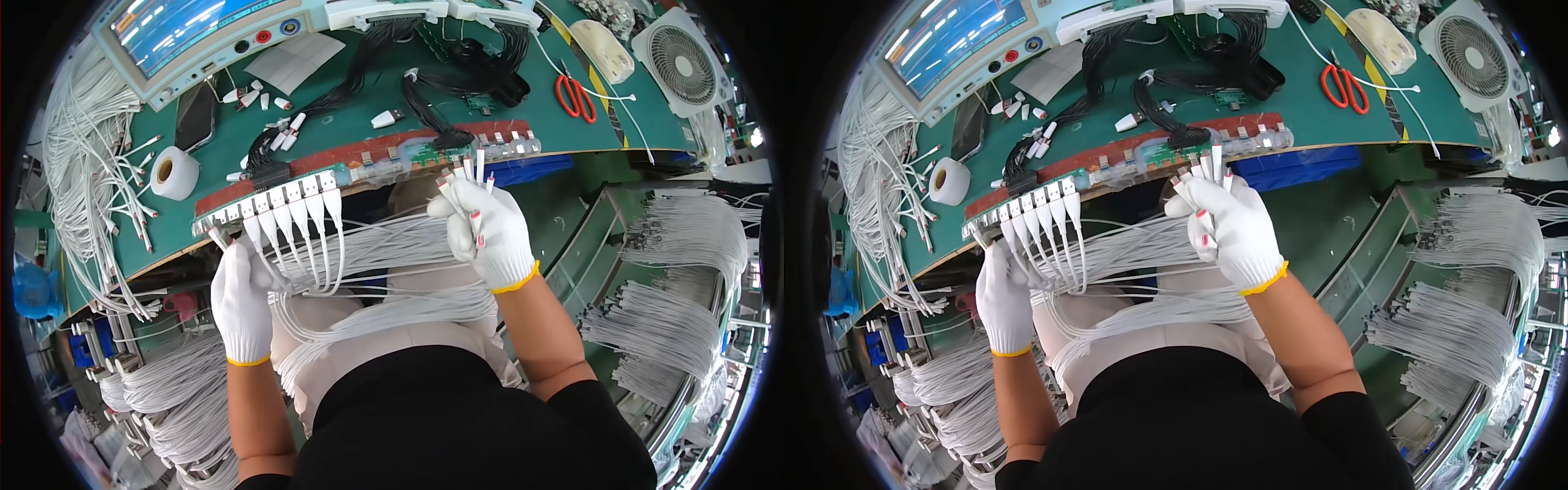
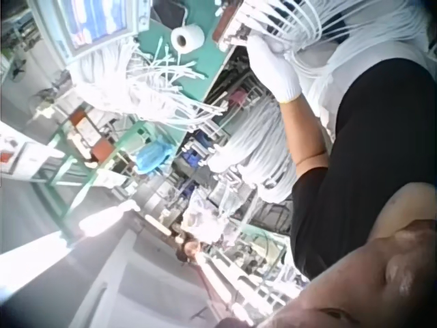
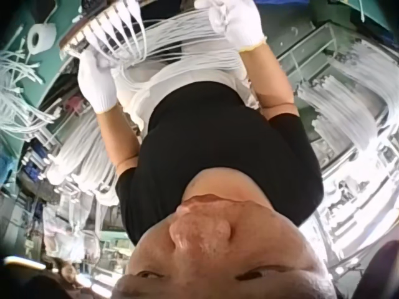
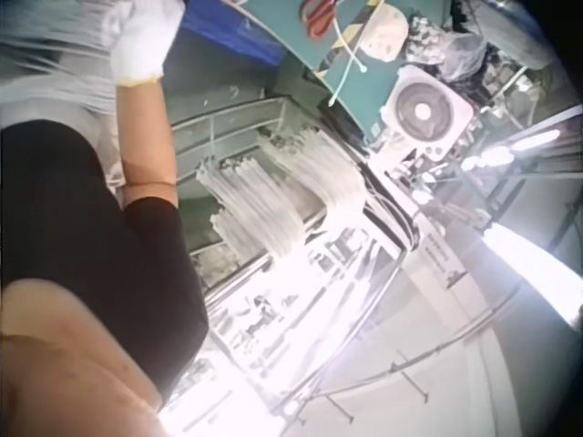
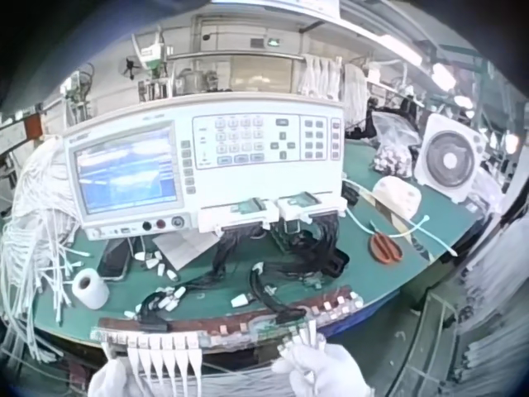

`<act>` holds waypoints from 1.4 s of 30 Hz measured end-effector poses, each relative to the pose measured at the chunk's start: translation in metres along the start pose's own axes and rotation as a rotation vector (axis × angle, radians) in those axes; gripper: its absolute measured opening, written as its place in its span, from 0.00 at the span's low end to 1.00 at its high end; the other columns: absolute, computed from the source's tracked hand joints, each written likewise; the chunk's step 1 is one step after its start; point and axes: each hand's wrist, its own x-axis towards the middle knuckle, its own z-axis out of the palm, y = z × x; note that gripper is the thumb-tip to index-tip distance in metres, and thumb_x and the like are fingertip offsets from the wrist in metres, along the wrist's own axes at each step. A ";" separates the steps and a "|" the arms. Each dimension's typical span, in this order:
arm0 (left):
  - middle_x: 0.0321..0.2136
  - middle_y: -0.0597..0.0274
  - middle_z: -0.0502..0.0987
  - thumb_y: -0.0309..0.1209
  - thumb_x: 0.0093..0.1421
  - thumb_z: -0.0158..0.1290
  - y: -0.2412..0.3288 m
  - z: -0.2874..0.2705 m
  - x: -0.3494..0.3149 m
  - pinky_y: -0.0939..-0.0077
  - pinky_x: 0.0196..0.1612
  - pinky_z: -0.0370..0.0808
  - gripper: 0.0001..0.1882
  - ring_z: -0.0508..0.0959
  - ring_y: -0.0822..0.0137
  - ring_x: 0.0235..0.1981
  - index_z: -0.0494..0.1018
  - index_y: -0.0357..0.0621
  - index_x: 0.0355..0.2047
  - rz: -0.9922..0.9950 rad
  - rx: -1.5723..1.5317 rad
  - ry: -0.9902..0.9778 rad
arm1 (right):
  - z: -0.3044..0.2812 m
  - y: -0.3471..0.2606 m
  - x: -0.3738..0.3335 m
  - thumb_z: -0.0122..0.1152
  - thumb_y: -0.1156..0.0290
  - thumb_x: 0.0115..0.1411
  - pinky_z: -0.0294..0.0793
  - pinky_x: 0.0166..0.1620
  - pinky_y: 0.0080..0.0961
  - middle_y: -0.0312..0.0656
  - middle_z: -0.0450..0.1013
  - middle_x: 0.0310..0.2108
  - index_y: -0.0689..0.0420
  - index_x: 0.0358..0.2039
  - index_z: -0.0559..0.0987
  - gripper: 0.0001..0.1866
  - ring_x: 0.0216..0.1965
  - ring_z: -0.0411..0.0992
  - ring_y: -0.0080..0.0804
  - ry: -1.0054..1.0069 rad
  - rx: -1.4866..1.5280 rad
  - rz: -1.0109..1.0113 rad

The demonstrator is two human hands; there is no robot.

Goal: The person tests cables by plugging their connectors into a testing board, unplugs them, bundles the cables together, and hangs the bundle onto a metal rack.

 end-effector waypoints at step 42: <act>0.15 0.60 0.71 0.38 0.67 0.40 0.010 -0.016 0.003 0.80 0.23 0.66 0.23 0.69 0.72 0.16 0.74 0.29 0.27 -0.172 0.097 0.037 | -0.013 0.017 0.005 0.51 0.63 0.63 0.55 0.15 0.24 0.38 0.61 0.09 0.64 0.28 0.73 0.16 0.08 0.57 0.27 -0.061 0.167 -0.076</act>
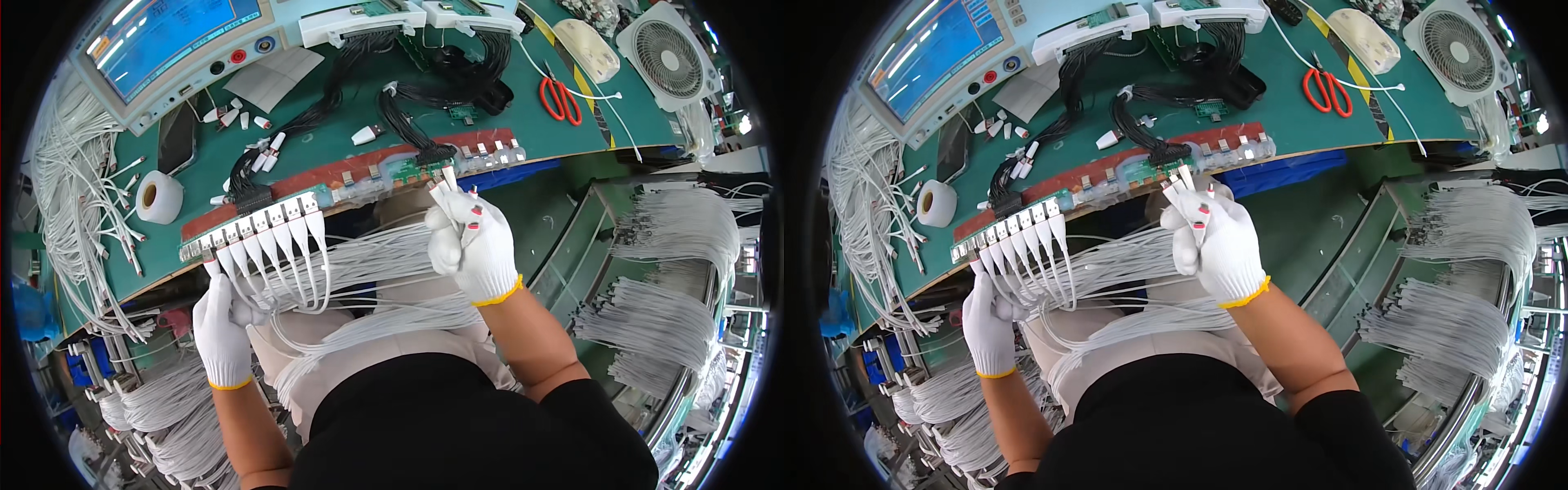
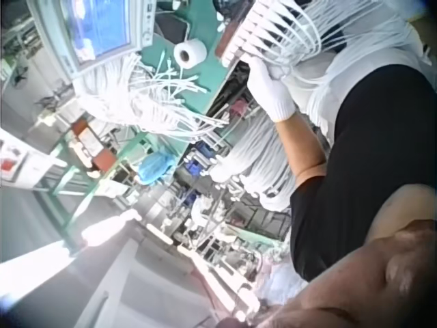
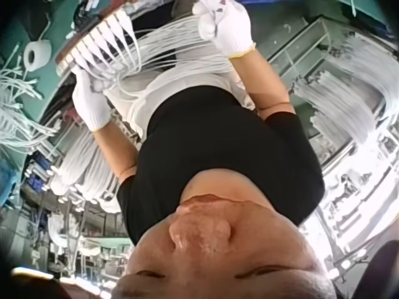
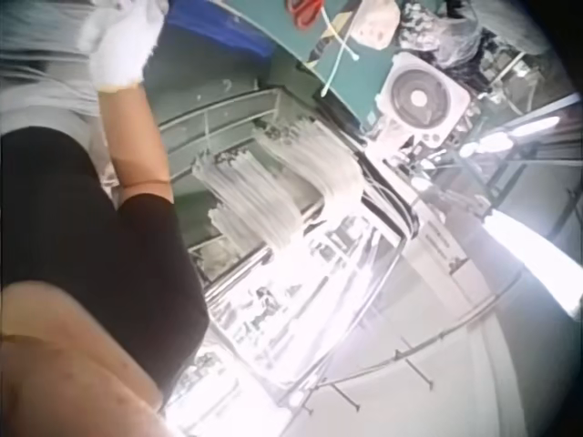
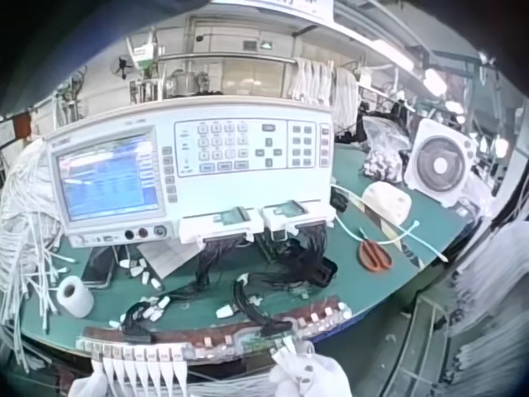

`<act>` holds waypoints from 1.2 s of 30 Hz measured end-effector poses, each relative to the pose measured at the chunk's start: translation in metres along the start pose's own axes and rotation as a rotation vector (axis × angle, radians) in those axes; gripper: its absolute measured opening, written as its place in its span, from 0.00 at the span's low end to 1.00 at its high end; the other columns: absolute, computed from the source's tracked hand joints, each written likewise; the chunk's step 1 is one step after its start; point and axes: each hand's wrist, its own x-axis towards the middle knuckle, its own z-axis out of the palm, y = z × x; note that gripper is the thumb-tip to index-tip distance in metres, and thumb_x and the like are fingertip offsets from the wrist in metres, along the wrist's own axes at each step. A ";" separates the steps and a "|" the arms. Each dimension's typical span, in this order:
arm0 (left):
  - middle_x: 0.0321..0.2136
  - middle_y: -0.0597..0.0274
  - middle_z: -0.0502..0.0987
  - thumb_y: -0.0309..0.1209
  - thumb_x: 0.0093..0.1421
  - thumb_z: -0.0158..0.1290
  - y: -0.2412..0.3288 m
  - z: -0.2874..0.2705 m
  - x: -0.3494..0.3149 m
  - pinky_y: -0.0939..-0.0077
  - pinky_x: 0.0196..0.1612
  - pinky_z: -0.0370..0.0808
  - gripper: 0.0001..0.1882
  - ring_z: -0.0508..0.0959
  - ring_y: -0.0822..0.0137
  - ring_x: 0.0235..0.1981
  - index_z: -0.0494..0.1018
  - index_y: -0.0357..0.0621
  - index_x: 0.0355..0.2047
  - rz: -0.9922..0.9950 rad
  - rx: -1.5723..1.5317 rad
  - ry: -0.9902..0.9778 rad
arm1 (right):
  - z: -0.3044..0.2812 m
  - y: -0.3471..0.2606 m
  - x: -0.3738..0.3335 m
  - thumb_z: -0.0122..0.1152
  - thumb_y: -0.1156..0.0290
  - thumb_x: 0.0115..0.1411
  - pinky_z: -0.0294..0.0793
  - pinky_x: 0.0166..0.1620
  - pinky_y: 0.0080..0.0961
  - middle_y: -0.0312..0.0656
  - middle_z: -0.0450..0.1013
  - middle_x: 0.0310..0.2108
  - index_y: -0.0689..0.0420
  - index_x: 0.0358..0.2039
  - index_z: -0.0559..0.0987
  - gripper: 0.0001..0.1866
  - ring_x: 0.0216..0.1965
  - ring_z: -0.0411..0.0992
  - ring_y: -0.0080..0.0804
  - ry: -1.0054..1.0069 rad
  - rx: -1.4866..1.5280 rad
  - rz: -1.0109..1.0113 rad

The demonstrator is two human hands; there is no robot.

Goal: The person tests cables by plugging their connectors into a testing board, unplugs them, bundles the cables together, and hangs the bundle onto a metal rack.

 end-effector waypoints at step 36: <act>0.39 0.48 0.77 0.44 0.67 0.44 -0.053 -0.059 0.087 0.78 0.44 0.71 0.30 0.75 0.63 0.43 0.56 0.35 0.60 0.037 -0.507 -0.019 | 0.016 -0.008 -0.008 0.55 0.64 0.61 0.53 0.13 0.20 0.35 0.61 0.10 0.66 0.31 0.75 0.14 0.07 0.55 0.22 0.113 -0.074 0.042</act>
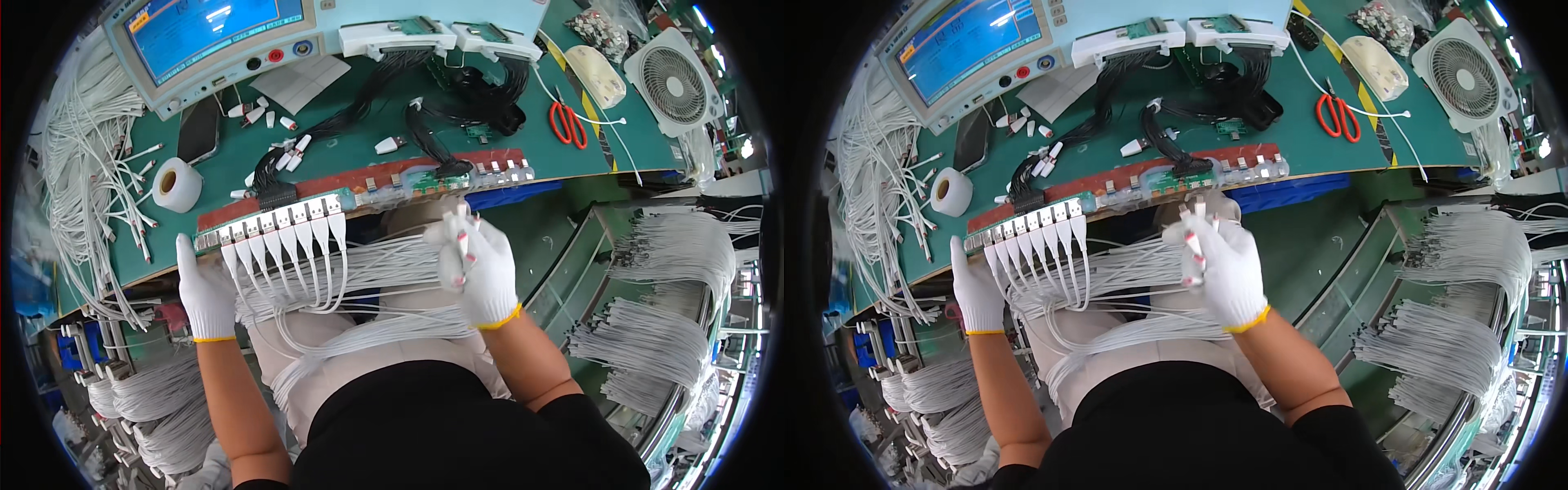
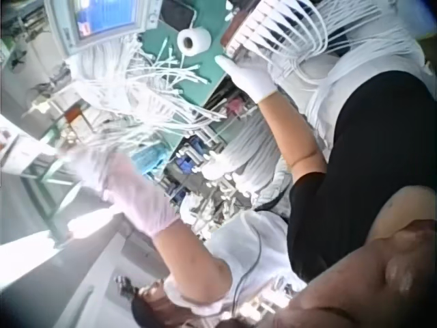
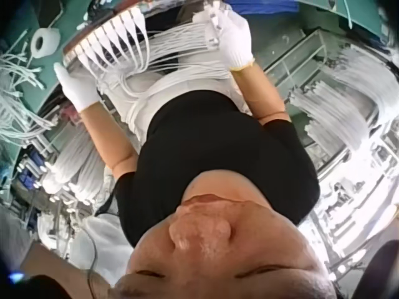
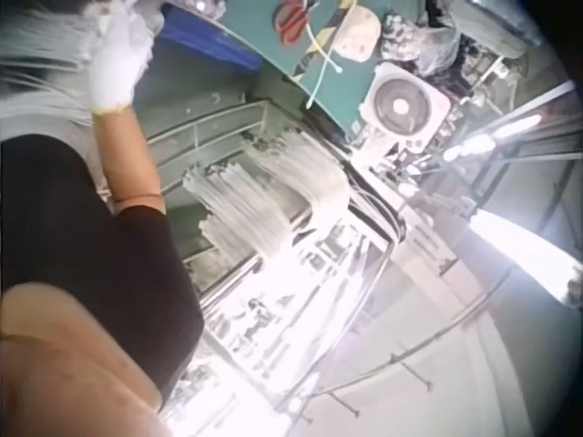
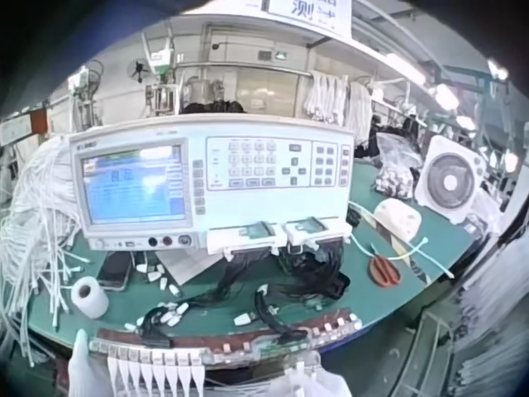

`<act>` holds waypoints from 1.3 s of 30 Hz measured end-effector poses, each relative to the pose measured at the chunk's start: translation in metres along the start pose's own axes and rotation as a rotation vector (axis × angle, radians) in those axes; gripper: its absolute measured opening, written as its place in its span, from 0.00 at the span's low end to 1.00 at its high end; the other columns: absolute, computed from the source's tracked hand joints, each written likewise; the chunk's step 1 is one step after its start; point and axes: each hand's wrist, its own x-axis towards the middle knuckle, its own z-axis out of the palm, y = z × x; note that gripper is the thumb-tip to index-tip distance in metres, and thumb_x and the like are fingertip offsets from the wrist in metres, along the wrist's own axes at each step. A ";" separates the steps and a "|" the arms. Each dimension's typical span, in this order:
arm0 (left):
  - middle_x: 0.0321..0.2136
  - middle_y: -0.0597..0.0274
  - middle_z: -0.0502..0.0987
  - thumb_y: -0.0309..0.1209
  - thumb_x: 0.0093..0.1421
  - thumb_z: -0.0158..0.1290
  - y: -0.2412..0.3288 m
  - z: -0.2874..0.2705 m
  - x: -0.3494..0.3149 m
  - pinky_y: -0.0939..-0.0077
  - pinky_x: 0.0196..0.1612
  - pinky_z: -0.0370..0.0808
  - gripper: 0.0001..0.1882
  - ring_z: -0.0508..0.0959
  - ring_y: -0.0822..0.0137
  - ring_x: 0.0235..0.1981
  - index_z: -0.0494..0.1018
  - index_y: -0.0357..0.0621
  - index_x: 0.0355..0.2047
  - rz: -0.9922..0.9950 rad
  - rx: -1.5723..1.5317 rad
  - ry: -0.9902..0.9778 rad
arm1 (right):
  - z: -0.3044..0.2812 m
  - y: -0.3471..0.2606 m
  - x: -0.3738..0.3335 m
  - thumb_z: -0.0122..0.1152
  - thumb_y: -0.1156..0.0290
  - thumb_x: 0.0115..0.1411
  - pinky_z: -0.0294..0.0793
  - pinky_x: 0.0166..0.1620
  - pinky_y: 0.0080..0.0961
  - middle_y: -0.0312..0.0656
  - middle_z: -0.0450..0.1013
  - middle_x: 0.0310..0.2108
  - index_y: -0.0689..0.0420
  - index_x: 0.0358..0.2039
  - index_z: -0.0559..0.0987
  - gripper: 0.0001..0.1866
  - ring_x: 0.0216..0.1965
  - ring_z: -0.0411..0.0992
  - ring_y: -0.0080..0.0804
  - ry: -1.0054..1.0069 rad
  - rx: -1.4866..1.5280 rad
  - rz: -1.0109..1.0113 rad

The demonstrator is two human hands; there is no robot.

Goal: The person tests cables by plugging their connectors into a testing board, unplugs them, bundles the cables together, and hangs the bundle onto a metal rack.

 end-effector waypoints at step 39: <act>0.27 0.51 0.77 0.58 0.60 0.47 0.010 0.041 -0.016 0.67 0.29 0.73 0.33 0.76 0.61 0.23 0.72 0.34 0.41 -0.057 -0.029 0.155 | -0.016 -0.001 0.014 0.47 0.53 0.65 0.60 0.20 0.24 0.42 0.67 0.15 0.69 0.39 0.75 0.26 0.14 0.62 0.30 -0.101 0.102 0.036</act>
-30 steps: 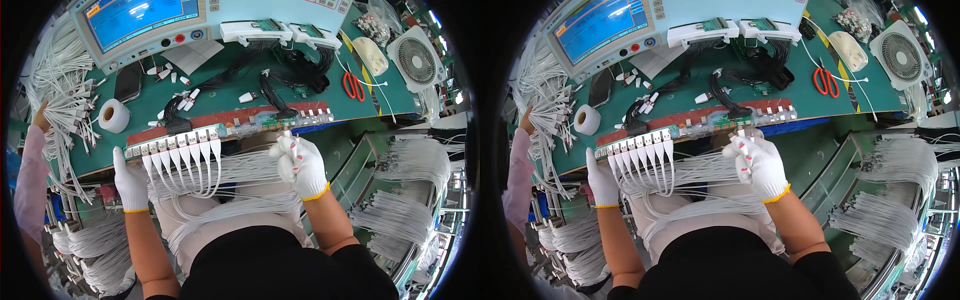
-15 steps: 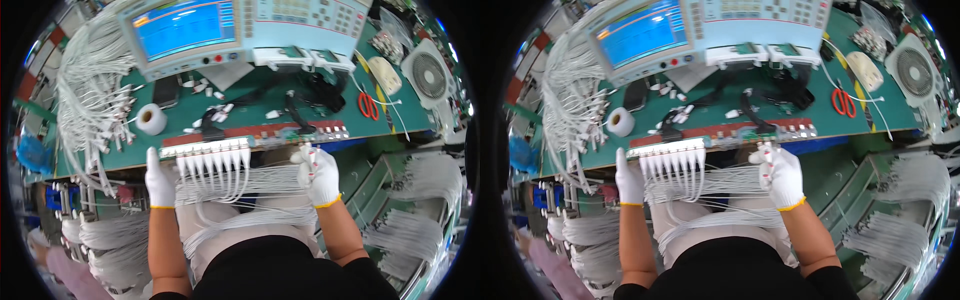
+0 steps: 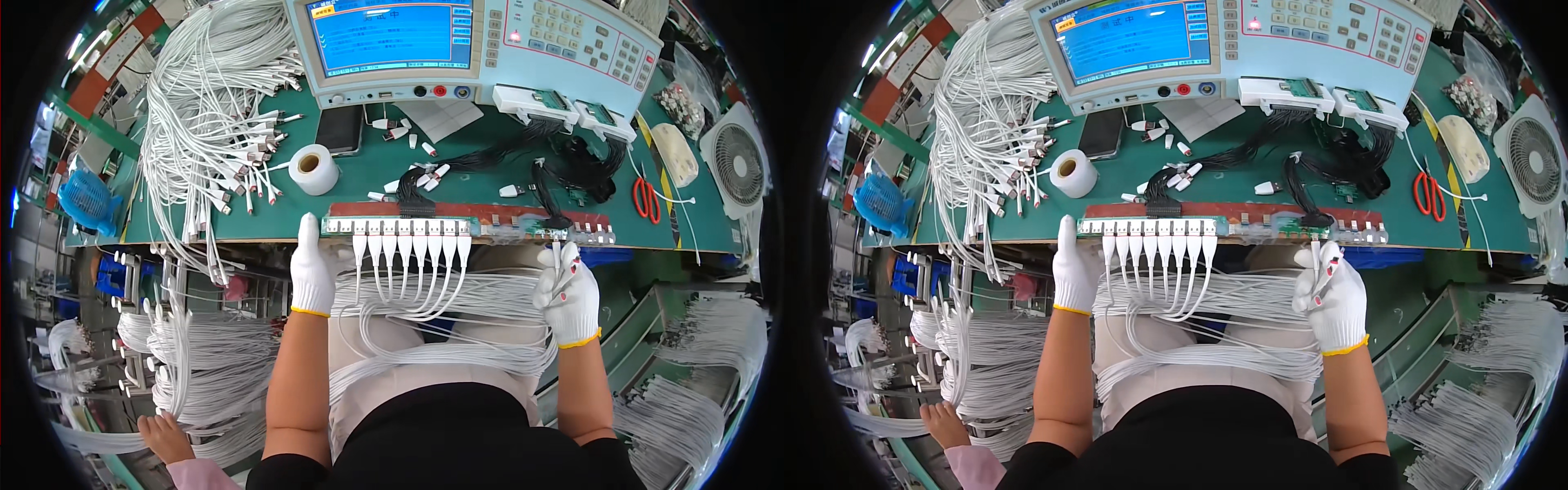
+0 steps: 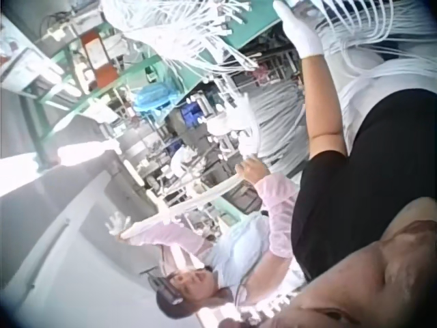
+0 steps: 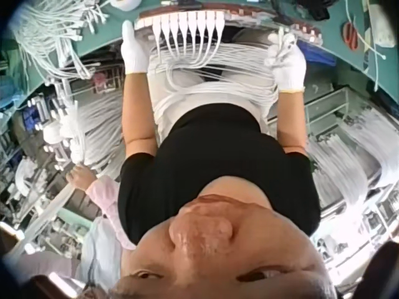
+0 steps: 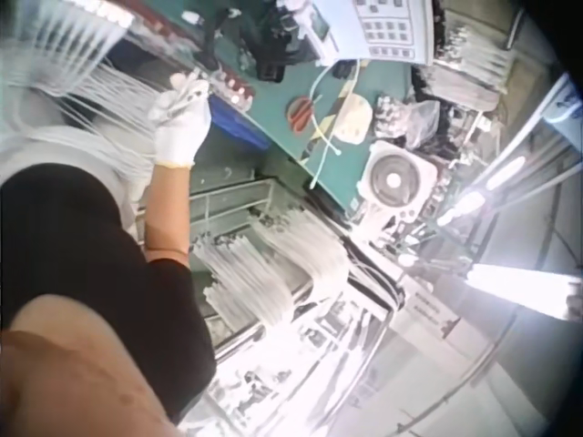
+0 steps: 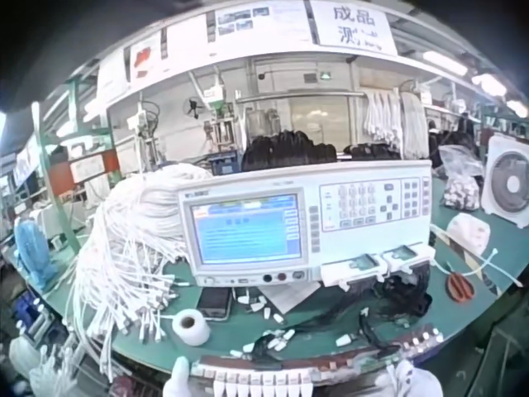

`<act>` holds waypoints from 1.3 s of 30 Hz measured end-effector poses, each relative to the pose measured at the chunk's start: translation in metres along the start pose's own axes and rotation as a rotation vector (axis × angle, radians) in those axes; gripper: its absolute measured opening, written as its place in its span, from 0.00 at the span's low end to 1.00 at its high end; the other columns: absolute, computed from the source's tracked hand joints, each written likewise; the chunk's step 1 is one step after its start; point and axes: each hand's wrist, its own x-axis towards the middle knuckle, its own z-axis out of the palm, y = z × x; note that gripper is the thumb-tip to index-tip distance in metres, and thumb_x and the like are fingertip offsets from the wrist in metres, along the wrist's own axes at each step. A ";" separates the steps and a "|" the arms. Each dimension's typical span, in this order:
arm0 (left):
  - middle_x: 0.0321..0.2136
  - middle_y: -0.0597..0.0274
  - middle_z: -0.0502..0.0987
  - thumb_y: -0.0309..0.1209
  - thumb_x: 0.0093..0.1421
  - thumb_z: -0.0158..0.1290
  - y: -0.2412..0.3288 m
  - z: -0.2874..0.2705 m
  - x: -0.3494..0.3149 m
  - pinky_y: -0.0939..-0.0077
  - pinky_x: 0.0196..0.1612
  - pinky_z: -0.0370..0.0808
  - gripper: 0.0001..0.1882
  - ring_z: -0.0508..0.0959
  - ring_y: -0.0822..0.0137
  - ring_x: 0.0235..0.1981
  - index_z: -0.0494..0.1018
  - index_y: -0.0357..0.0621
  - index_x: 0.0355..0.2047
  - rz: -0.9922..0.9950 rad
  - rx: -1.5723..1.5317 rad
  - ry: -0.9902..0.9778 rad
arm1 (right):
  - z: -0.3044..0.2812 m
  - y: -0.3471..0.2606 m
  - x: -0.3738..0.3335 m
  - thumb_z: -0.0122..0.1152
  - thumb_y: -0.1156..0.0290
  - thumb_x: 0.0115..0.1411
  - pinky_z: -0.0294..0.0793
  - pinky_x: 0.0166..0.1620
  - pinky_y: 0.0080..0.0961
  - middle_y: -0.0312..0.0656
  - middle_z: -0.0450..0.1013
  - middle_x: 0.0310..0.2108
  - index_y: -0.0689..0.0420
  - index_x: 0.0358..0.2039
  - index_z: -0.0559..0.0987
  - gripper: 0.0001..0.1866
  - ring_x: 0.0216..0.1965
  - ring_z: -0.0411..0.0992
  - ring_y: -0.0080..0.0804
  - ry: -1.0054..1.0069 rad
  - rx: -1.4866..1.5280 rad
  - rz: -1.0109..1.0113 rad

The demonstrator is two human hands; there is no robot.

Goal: The person tests cables by plugging their connectors into a testing board, unplugs them, bundles the cables together, and hangs the bundle onto a metal rack.

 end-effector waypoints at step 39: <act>0.35 0.49 0.75 0.54 0.59 0.51 -0.006 -0.012 0.012 0.67 0.38 0.74 0.32 0.76 0.60 0.34 0.69 0.32 0.45 0.025 -0.094 0.010 | 0.012 -0.010 0.004 0.48 0.62 0.65 0.48 0.14 0.19 0.31 0.58 0.08 0.66 0.30 0.77 0.19 0.08 0.51 0.20 -0.094 -0.155 -0.028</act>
